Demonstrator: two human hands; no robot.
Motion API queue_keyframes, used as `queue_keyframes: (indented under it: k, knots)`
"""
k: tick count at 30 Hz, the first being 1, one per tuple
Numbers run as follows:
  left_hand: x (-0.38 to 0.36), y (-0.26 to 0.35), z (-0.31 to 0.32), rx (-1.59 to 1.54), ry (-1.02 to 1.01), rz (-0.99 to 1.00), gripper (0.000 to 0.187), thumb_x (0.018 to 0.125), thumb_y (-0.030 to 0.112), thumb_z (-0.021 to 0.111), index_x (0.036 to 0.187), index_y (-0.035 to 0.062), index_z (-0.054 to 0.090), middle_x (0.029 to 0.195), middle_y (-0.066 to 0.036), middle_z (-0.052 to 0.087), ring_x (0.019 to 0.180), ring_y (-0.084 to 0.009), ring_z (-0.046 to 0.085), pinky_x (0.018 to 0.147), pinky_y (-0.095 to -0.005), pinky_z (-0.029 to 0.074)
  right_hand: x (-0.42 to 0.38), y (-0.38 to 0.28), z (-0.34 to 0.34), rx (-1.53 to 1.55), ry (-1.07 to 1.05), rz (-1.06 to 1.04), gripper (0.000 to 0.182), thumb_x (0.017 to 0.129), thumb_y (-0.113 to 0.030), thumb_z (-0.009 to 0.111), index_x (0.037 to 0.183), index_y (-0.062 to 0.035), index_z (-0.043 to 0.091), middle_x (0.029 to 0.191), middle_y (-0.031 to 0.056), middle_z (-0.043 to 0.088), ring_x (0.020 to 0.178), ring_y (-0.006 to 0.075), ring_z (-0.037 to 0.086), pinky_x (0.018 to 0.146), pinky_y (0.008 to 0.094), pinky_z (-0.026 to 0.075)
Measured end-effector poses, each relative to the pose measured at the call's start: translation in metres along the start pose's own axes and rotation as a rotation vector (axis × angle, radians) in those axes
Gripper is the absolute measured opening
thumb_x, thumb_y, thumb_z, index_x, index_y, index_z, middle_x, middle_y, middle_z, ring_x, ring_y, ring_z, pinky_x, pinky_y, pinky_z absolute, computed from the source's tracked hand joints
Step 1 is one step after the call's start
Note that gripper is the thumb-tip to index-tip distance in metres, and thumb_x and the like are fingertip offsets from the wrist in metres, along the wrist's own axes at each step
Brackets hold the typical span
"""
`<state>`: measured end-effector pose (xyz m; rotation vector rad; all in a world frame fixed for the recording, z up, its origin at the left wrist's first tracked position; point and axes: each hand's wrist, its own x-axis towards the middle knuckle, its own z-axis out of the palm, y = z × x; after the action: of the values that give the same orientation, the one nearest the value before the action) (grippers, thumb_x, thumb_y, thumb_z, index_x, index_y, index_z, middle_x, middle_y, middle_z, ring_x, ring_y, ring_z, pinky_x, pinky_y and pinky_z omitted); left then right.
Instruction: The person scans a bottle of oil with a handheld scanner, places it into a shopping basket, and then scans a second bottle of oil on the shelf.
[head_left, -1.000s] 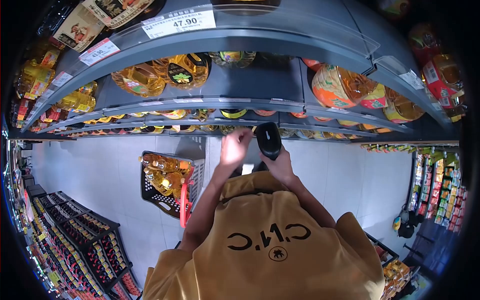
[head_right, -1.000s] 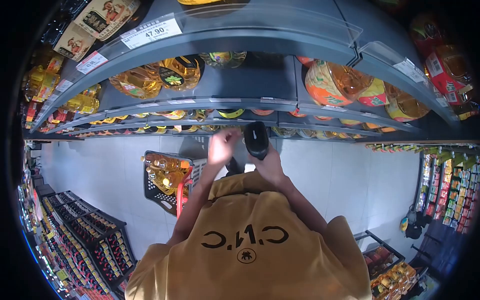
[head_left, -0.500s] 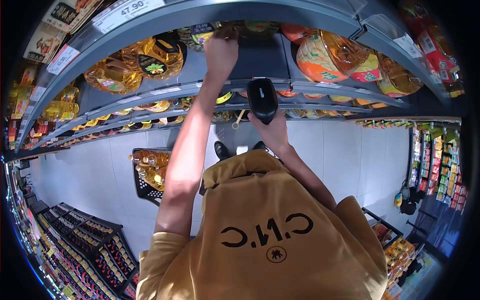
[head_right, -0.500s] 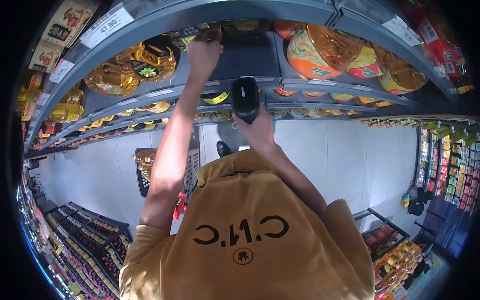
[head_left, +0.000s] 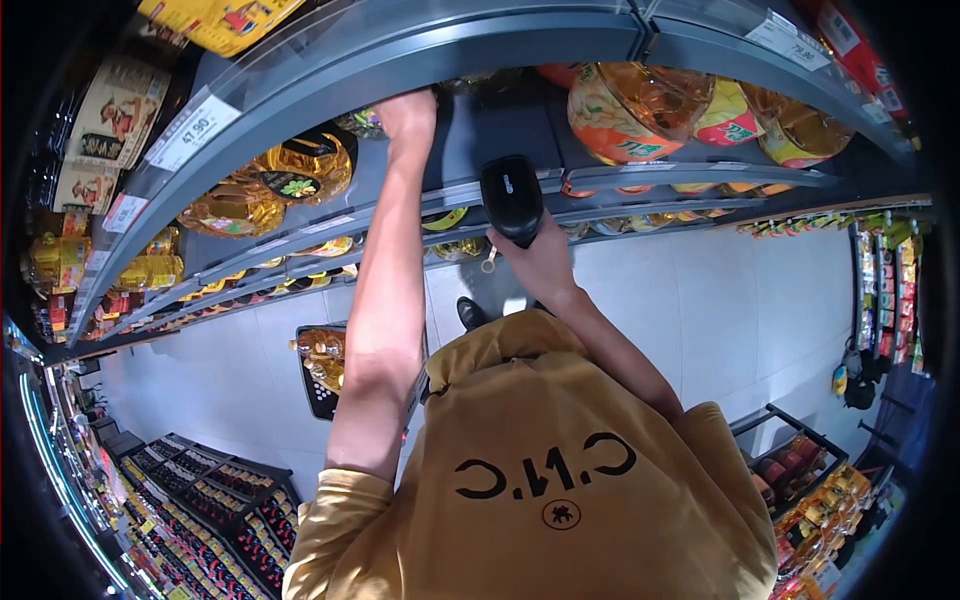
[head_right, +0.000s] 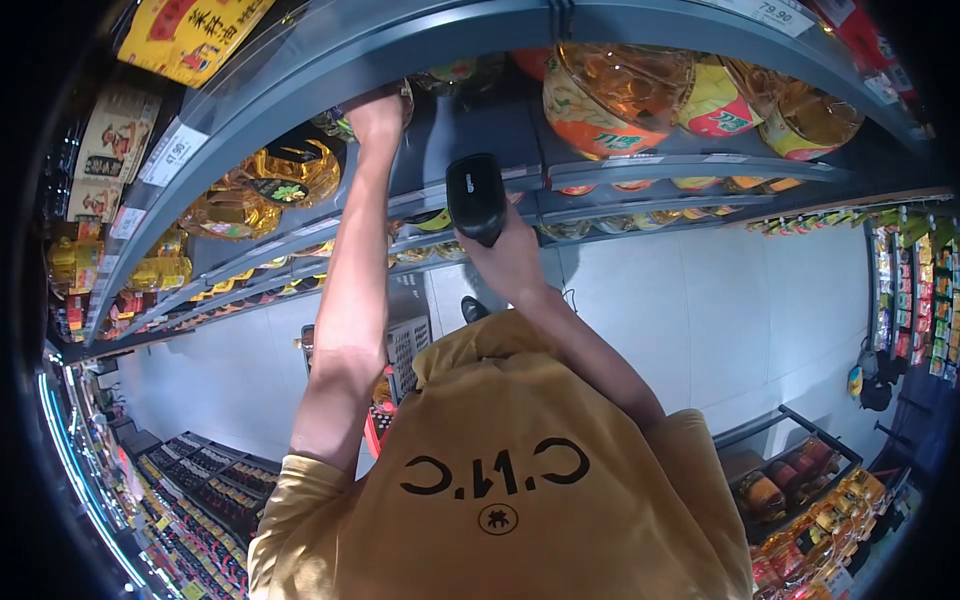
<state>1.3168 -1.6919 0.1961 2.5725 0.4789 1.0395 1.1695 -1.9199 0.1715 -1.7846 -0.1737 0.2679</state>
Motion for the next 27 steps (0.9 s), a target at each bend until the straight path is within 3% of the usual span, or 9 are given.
queue_keyframes:
  k: [3, 4, 7, 8, 14, 18, 21, 23, 27]
  knots:
    - [0.004, 0.034, -0.025, -0.415, -0.227, -0.455, 0.015, 0.090, 0.008, 0.059, 0.088, -0.0046, 0.067, 0.071, -0.015, 0.068, 0.058, -0.0253, 0.066, 0.055, -0.0382, 0.055, 0.010, -0.001, -0.001, 0.008, -0.005, -0.031, 0.042, 0.084, -0.018, 0.077, 0.116, 0.0001, 0.059, 0.095, 0.0106, 0.071, 0.087, 0.0176, 0.067, 0.080, 0.0329, 0.052]
    - [0.008, 0.028, -0.013, -0.558, -0.229, -0.579, 0.012, 0.090, 0.006, 0.061, 0.087, -0.0038, 0.066, 0.069, -0.011, 0.066, 0.053, -0.0176, 0.063, 0.046, -0.0315, 0.050, 0.012, -0.003, -0.002, 0.010, -0.014, -0.007, 0.042, 0.083, -0.019, 0.077, 0.116, 0.0001, 0.059, 0.095, 0.0108, 0.071, 0.087, 0.0179, 0.067, 0.080, 0.0331, 0.052]
    - [0.009, 0.020, -0.001, -0.583, -0.230, -0.466, 0.011, 0.094, 0.006, 0.058, 0.097, -0.0035, 0.059, 0.067, -0.013, 0.066, 0.050, -0.0199, 0.066, 0.043, -0.0280, 0.052, 0.016, -0.007, -0.004, 0.006, -0.039, 0.027, 0.042, 0.083, -0.020, 0.077, 0.116, 0.0001, 0.059, 0.094, 0.0114, 0.071, 0.085, 0.0186, 0.067, 0.079, 0.0336, 0.052]
    - [0.010, 0.021, 0.006, -0.663, -0.162, -0.591, 0.013, 0.092, 0.010, 0.061, 0.094, -0.0026, 0.060, 0.068, -0.012, 0.066, 0.050, -0.0189, 0.066, 0.045, -0.0292, 0.053, 0.017, -0.007, -0.004, 0.003, -0.037, 0.016, 0.042, 0.083, -0.020, 0.077, 0.115, 0.0001, 0.059, 0.094, 0.0116, 0.071, 0.085, 0.0185, 0.067, 0.078, 0.0337, 0.052]
    - [0.009, 0.002, 0.025, -0.605, 0.047, -0.599, 0.017, 0.089, 0.015, 0.065, 0.083, -0.0008, 0.063, 0.066, -0.010, 0.066, 0.054, -0.0169, 0.066, 0.049, -0.0326, 0.052, 0.021, -0.012, -0.005, 0.020, -0.075, 0.027, 0.041, 0.083, -0.020, 0.076, 0.113, 0.0016, 0.059, 0.090, 0.0117, 0.071, 0.082, 0.0183, 0.068, 0.076, 0.0337, 0.053]
    - [0.004, -0.036, 0.060, -0.424, 0.127, -0.356, 0.019, 0.090, 0.016, 0.063, 0.080, -0.0004, 0.064, 0.064, -0.009, 0.065, 0.054, -0.0174, 0.065, 0.048, -0.0337, 0.051, 0.024, -0.006, -0.002, 0.036, -0.094, -0.006, 0.037, 0.084, -0.020, 0.076, 0.107, 0.0018, 0.058, 0.085, 0.0119, 0.070, 0.070, 0.0183, 0.068, 0.067, 0.0345, 0.054]
    - [-0.006, -0.025, 0.035, -0.473, 0.005, -0.414, 0.019, 0.092, 0.012, 0.060, 0.080, -0.0022, 0.063, 0.064, -0.010, 0.064, 0.053, -0.0182, 0.064, 0.047, -0.0338, 0.051, 0.025, -0.001, -0.002, 0.011, -0.074, -0.116, 0.035, 0.084, -0.020, 0.077, 0.105, 0.0013, 0.058, 0.081, 0.0124, 0.068, 0.061, 0.0188, 0.066, 0.060, 0.0351, 0.053]
    - [-0.002, 0.008, -0.010, -0.494, -0.186, -0.493, 0.018, 0.094, 0.008, 0.056, 0.084, -0.0044, 0.062, 0.064, -0.011, 0.063, 0.053, -0.0190, 0.064, 0.047, -0.0333, 0.051, 0.025, 0.004, 0.000, 0.014, -0.062, -0.133, 0.034, 0.084, -0.018, 0.076, 0.106, 0.0010, 0.057, 0.080, 0.0125, 0.068, 0.063, 0.0199, 0.067, 0.061, 0.0353, 0.053]
    - [-0.006, 0.014, -0.039, -0.616, -0.267, -0.476, 0.012, 0.095, 0.002, 0.054, 0.091, -0.0071, 0.060, 0.073, -0.015, 0.065, 0.051, -0.0205, 0.063, 0.046, -0.0310, 0.052, 0.025, 0.007, 0.002, -0.004, -0.042, -0.166, 0.032, 0.085, -0.015, 0.076, 0.108, -0.0006, 0.058, 0.085, 0.0116, 0.069, 0.073, 0.0200, 0.069, 0.069, 0.0352, 0.054]
